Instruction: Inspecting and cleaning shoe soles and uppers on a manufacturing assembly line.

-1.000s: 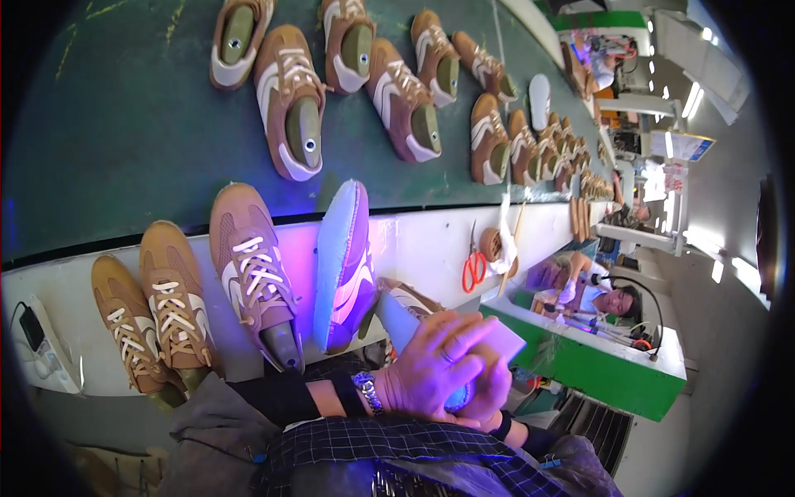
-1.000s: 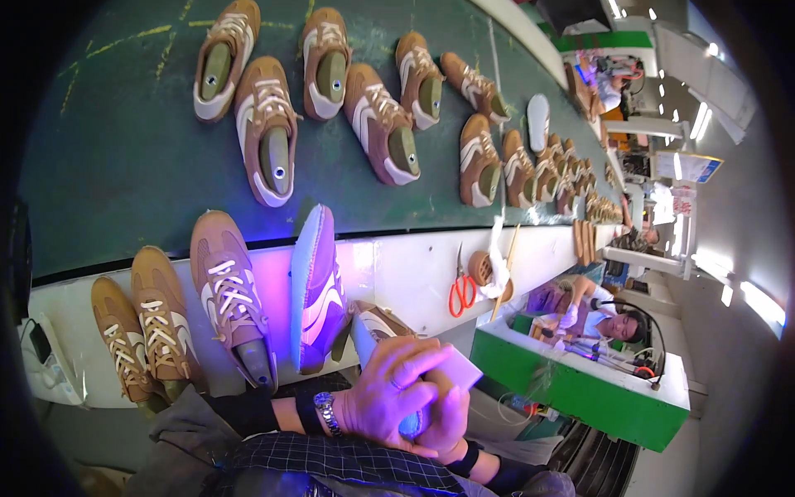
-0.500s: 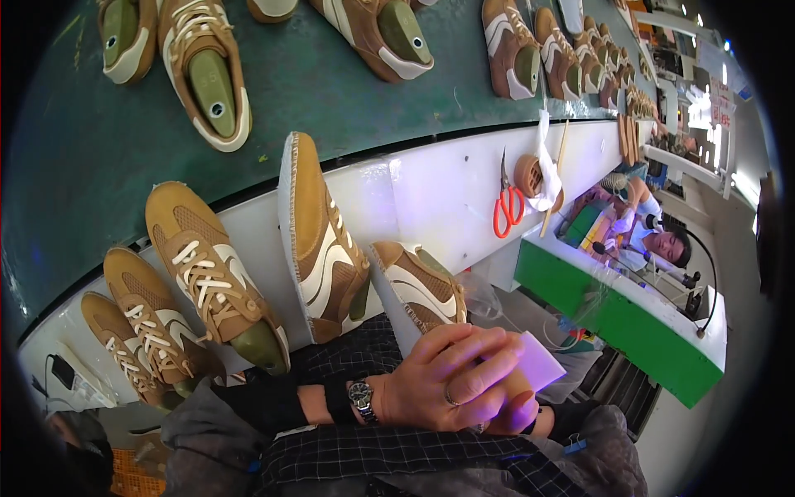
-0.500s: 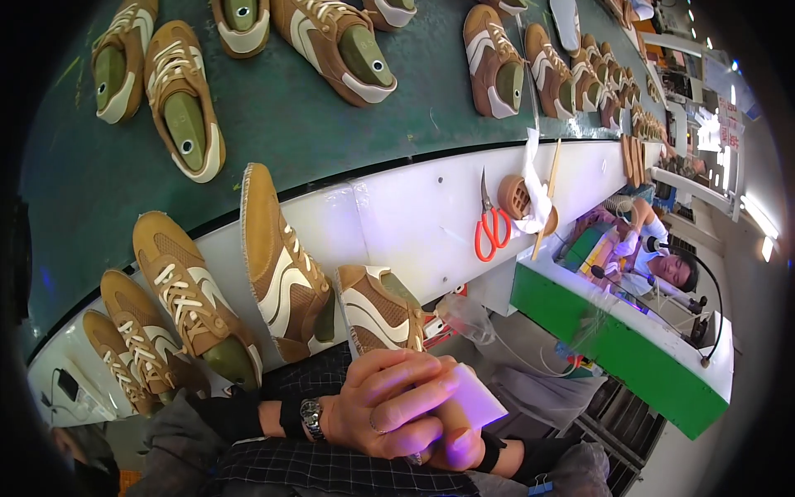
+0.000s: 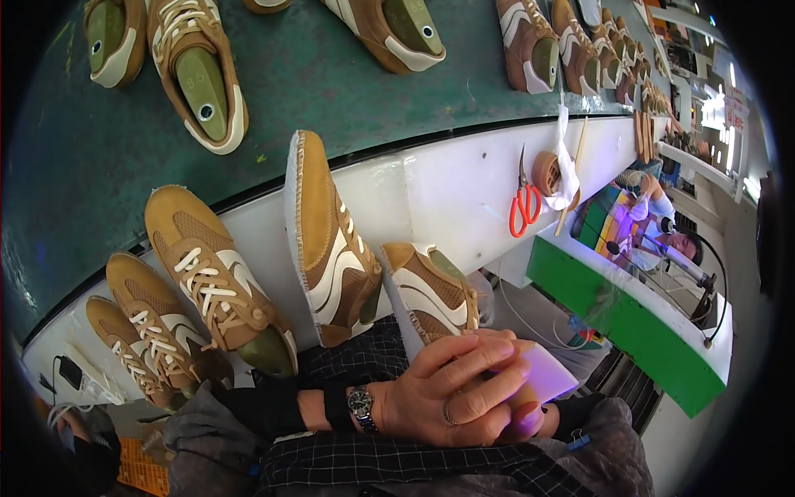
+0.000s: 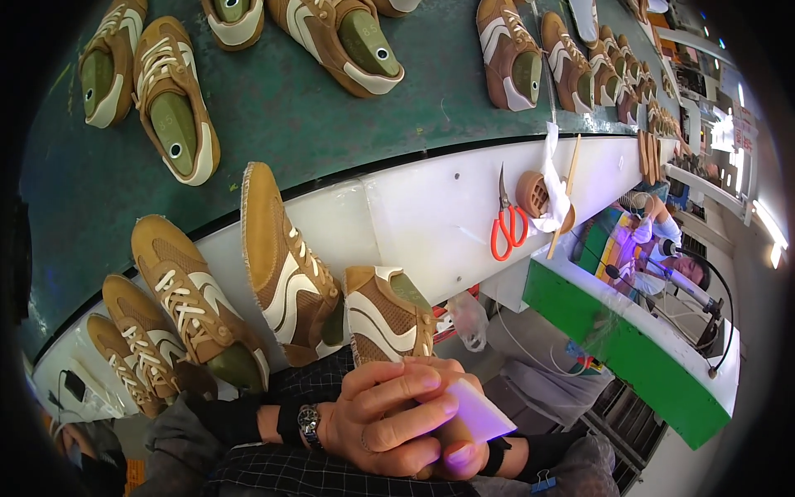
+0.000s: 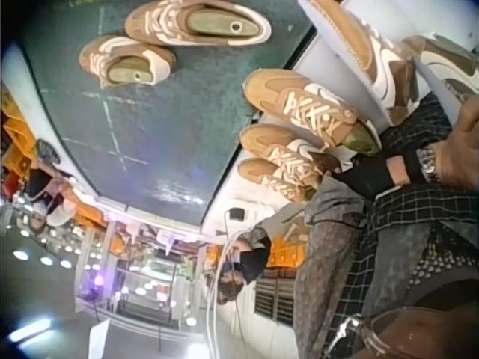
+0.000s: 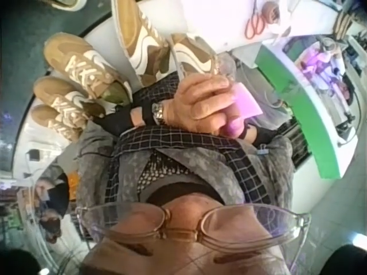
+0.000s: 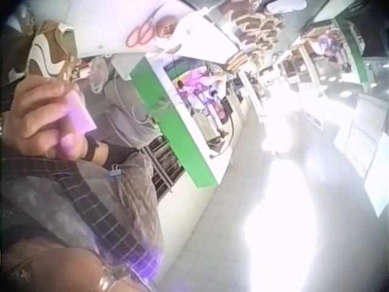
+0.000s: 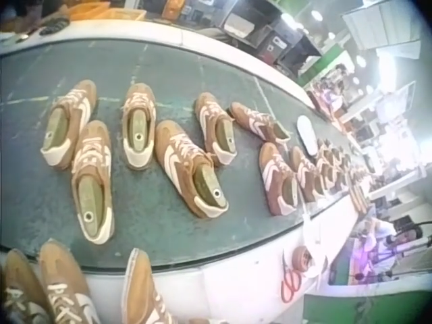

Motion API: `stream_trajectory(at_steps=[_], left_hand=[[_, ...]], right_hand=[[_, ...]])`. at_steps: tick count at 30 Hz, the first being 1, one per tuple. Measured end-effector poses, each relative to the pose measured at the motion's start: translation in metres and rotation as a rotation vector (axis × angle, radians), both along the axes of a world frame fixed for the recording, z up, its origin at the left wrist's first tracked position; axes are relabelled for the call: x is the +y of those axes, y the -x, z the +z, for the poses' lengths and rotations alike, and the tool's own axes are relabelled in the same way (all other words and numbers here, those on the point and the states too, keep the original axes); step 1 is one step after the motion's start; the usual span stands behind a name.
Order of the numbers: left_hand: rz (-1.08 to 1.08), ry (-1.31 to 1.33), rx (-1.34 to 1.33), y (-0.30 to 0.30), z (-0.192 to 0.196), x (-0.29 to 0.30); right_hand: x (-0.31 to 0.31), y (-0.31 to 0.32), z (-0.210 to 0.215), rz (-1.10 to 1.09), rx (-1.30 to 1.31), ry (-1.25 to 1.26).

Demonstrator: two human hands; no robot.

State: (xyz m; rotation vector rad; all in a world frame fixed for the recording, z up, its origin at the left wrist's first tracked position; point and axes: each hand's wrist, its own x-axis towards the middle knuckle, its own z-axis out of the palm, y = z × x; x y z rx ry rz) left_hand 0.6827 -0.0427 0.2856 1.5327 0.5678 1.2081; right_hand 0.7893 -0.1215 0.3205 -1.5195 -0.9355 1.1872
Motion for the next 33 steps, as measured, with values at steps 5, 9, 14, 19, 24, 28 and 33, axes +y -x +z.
stream_trajectory(at_steps=[5, 9, 14, 19, 24, 28, 33], left_hand=[[0.054, -0.027, 0.006, -0.001, -0.002, -0.012], [0.083, -0.126, -0.044, 0.003, -0.001, -0.020], [-0.011, -0.216, -0.114, 0.019, 0.001, -0.024], [-0.226, -0.133, -0.089, 0.029, 0.004, -0.029], [-0.206, -0.048, -0.104, 0.029, -0.004, -0.018], [-0.221, -0.026, -0.161, 0.028, 0.000, -0.013], [-0.200, 0.002, -0.169, 0.021, 0.000, -0.005]], right_hand=[[-0.014, 0.000, -0.006, 0.068, -0.111, -0.006], [-0.060, -0.008, -0.040, 0.108, -0.058, -0.316], [-0.042, 0.048, -0.002, -0.255, 0.122, 0.055], [-0.033, 0.044, 0.044, -0.384, 0.275, 0.317], [-0.008, 0.052, 0.051, -0.313, 0.242, 0.338], [0.004, 0.062, 0.050, -0.422, 0.300, 0.318], [0.019, 0.065, 0.034, -0.388, 0.230, 0.334]])
